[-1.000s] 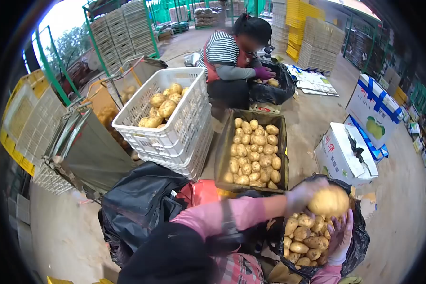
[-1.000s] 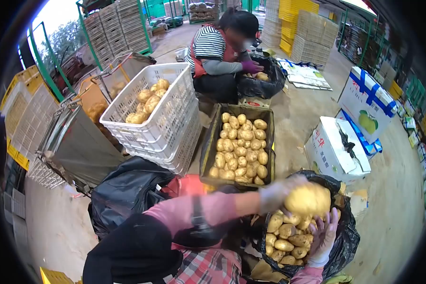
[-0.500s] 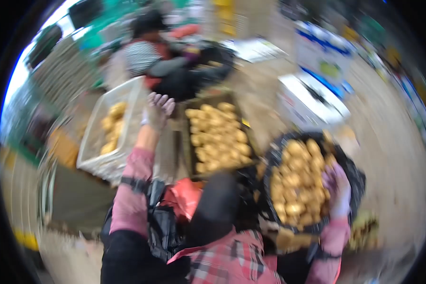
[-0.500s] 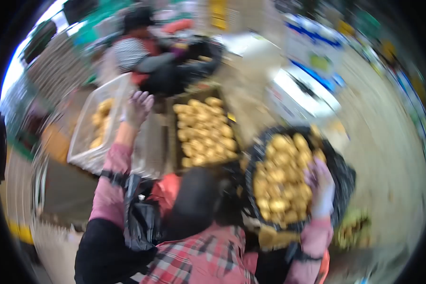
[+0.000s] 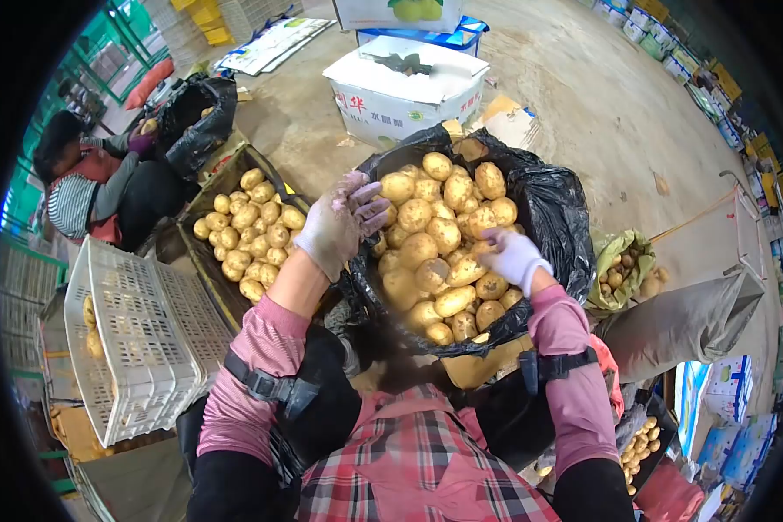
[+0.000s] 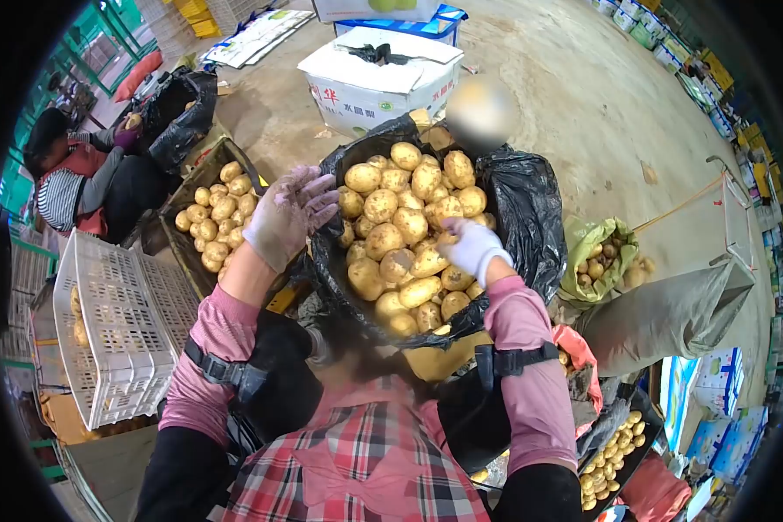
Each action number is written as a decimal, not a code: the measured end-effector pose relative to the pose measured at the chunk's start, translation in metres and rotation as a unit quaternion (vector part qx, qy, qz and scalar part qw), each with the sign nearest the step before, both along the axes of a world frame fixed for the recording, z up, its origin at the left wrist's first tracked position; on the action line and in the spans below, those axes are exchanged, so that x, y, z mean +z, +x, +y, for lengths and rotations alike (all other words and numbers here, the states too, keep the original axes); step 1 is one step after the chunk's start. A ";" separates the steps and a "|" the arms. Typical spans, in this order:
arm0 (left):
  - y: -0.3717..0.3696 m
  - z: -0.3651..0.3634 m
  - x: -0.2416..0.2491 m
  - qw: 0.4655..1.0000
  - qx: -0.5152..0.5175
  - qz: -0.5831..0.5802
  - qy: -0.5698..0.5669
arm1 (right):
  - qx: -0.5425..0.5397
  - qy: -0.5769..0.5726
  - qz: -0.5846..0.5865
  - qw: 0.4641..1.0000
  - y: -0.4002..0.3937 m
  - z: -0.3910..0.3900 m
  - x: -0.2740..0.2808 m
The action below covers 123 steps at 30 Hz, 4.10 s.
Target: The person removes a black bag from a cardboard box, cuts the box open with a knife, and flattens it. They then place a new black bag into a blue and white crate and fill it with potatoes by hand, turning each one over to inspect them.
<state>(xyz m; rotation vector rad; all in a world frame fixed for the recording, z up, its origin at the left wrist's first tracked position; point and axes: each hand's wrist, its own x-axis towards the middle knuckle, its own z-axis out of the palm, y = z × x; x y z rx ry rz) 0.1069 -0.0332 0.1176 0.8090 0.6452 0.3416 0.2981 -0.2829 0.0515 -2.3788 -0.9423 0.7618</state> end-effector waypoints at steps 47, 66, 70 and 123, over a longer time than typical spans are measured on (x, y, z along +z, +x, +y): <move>0.004 -0.054 -0.003 0.874 -0.131 -0.030 0.466 | 0.028 0.415 0.189 0.890 -0.058 0.051 0.082; 0.001 -0.033 0.027 0.936 -0.192 0.032 0.293 | -0.012 0.407 0.195 0.892 -0.077 0.053 0.100; -0.003 -0.034 0.029 0.959 -0.181 0.002 0.218 | -0.019 0.428 0.278 0.860 -0.071 0.054 0.097; 0.004 -0.052 0.008 0.686 -0.067 -0.014 0.725 | -0.077 0.471 0.161 0.864 -0.083 0.060 0.087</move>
